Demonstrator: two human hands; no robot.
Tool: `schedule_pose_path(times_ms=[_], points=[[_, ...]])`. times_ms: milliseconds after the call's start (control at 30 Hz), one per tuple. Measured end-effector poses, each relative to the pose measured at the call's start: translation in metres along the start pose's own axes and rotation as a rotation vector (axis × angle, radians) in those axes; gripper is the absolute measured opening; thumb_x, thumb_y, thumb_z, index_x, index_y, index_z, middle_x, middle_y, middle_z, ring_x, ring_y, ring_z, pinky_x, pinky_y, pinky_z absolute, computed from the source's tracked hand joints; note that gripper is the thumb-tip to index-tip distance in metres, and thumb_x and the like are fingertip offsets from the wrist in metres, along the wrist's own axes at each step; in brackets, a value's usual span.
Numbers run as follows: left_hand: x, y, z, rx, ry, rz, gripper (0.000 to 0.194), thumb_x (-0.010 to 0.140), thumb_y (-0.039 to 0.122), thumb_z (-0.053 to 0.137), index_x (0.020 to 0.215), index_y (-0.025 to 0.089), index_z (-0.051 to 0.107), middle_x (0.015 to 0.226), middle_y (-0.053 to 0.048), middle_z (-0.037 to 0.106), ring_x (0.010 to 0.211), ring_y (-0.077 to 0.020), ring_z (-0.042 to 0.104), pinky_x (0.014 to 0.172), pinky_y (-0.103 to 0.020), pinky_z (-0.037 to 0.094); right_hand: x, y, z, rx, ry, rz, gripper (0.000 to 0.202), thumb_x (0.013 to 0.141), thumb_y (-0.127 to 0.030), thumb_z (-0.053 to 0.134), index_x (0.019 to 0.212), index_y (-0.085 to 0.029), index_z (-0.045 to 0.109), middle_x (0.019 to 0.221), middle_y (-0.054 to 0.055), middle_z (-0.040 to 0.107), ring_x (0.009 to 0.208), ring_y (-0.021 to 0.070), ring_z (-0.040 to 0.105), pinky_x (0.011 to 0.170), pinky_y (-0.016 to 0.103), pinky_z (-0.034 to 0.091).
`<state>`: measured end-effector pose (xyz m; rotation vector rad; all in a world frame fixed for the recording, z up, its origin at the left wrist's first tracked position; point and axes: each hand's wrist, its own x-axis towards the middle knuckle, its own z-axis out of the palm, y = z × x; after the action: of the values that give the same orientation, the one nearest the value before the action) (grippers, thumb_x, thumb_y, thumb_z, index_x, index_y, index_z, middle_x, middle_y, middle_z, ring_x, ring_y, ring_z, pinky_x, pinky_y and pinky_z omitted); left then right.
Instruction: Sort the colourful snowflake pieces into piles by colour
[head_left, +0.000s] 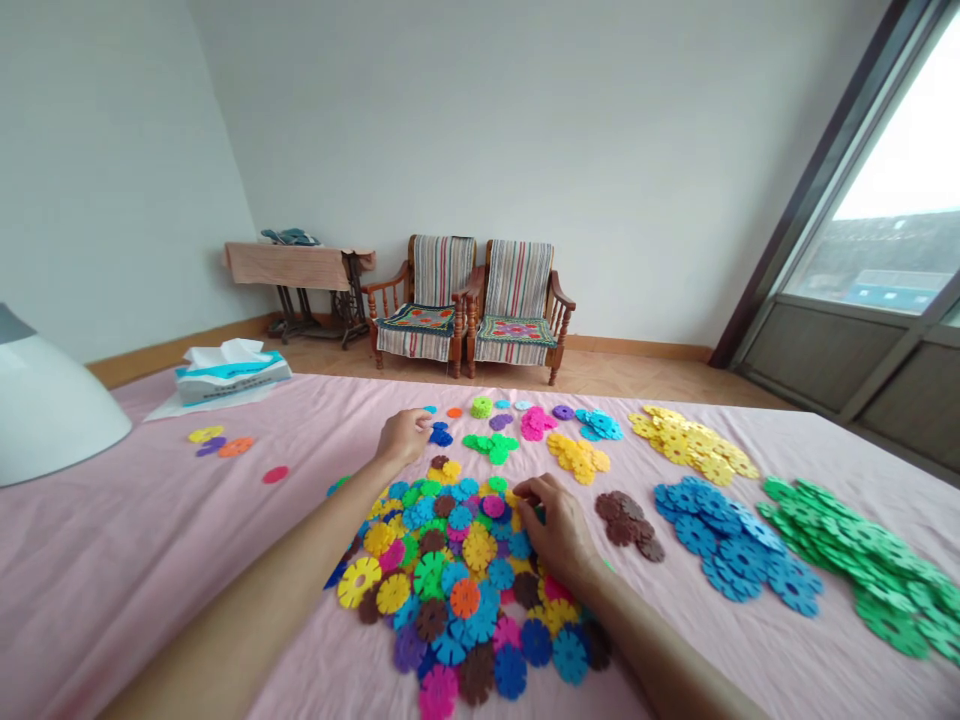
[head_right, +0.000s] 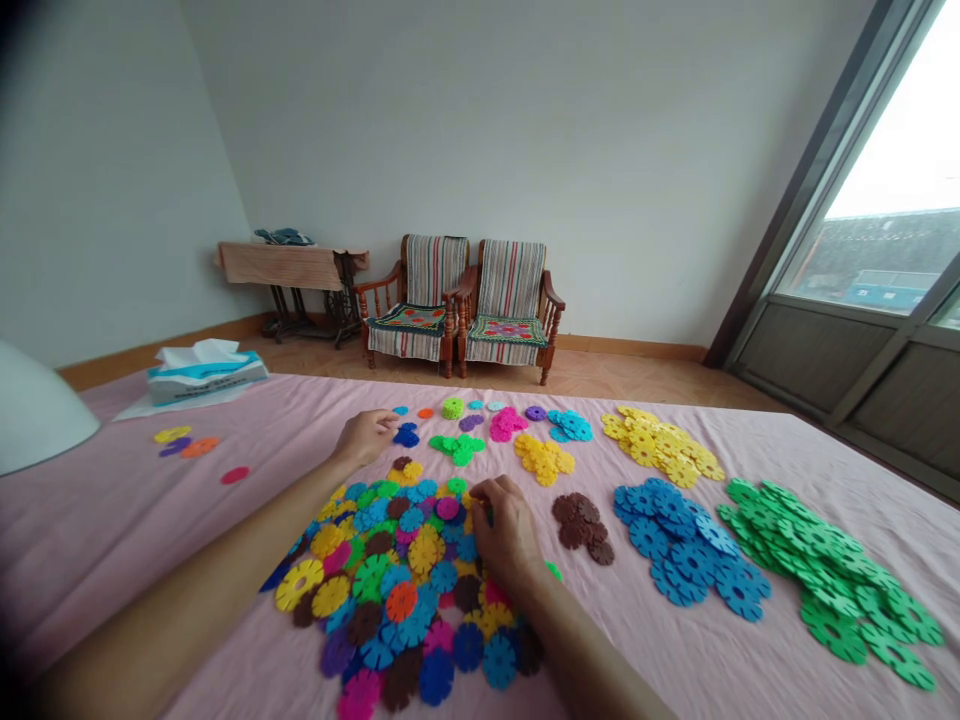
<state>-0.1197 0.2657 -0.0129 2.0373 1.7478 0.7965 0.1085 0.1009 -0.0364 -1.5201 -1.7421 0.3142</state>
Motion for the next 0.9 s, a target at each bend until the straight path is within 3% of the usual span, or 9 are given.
schedule_pose_path(times_ms=[167,267,333,400,467,567,733,900], points=[[-0.020,-0.003,-0.022,-0.033,0.095,0.057,0.019,0.082,0.017,0.059,0.098,0.019,0.067,0.096,-0.004,0.071,0.082,-0.0167,0.067,0.076,-0.025,0.051,0.001,-0.001,-0.002,-0.018,-0.011,0.011,0.019,0.082,-0.016,0.048,0.089,-0.018,0.066,0.086,0.006,0.063,0.083,0.0182,0.061,0.075,0.030,0.048],[-0.046,0.000,-0.033,-0.077,0.118,0.100,0.023,0.080,0.018,0.054,0.098,0.018,0.068,0.091,-0.003,0.072,0.075,-0.0170,0.068,0.069,-0.024,0.051,-0.003,-0.020,-0.009,-0.064,-0.054,-0.043,0.025,0.088,-0.026,0.047,0.100,-0.017,0.067,0.100,0.010,0.065,0.096,0.0217,0.060,0.086,0.036,0.047],[-0.069,0.003,-0.037,-0.114,0.114,0.133,0.024,0.081,0.020,0.051,0.099,0.018,0.067,0.090,-0.003,0.073,0.074,-0.0166,0.068,0.067,-0.024,0.051,-0.010,-0.039,-0.013,-0.096,-0.149,-0.141,0.037,0.089,-0.035,0.048,0.120,-0.018,0.061,0.122,0.012,0.060,0.114,0.0259,0.053,0.098,0.042,0.040],[-0.093,0.006,-0.037,-0.144,0.095,0.172,0.023,0.082,0.023,0.049,0.096,0.019,0.067,0.090,-0.002,0.073,0.075,-0.0164,0.067,0.068,-0.024,0.052,-0.020,-0.059,-0.014,-0.111,-0.280,-0.238,0.054,0.088,-0.043,0.051,0.137,-0.024,0.046,0.142,0.010,0.046,0.131,0.0298,0.038,0.108,0.049,0.028],[-0.114,0.007,-0.036,-0.161,0.078,0.202,0.022,0.082,0.025,0.050,0.093,0.020,0.068,0.089,-0.002,0.073,0.079,-0.0172,0.067,0.070,-0.024,0.052,-0.031,-0.072,-0.012,-0.101,-0.419,-0.305,0.063,0.086,-0.049,0.051,0.144,-0.030,0.035,0.151,0.006,0.033,0.139,0.0307,0.024,0.113,0.053,0.017],[-0.131,0.005,-0.034,-0.184,0.058,0.260,0.020,0.083,0.025,0.049,0.089,0.020,0.067,0.087,-0.002,0.073,0.079,-0.0172,0.066,0.072,-0.025,0.051,-0.043,-0.078,-0.011,-0.090,-0.546,-0.301,0.065,0.087,-0.054,0.048,0.146,-0.034,0.029,0.154,0.002,0.023,0.142,0.0294,0.016,0.115,0.053,0.011],[-0.135,-0.003,-0.032,-0.186,0.059,0.302,0.019,0.083,0.022,0.049,0.087,0.020,0.067,0.087,-0.002,0.072,0.078,-0.0169,0.066,0.071,-0.026,0.051,-0.052,-0.071,-0.026,-0.154,-0.550,-0.205,0.063,0.087,-0.052,0.049,0.145,-0.034,0.031,0.154,0.003,0.021,0.141,0.0318,0.017,0.113,0.059,0.011],[-0.140,0.002,-0.030,-0.137,0.051,0.391,0.018,0.086,0.021,0.049,0.086,0.021,0.067,0.086,-0.003,0.071,0.082,-0.0174,0.065,0.075,-0.028,0.051,-0.053,-0.061,-0.043,-0.201,-0.425,-0.136,0.050,0.087,-0.045,0.052,0.135,-0.031,0.050,0.144,0.008,0.043,0.133,0.0326,0.038,0.110,0.059,0.023]])
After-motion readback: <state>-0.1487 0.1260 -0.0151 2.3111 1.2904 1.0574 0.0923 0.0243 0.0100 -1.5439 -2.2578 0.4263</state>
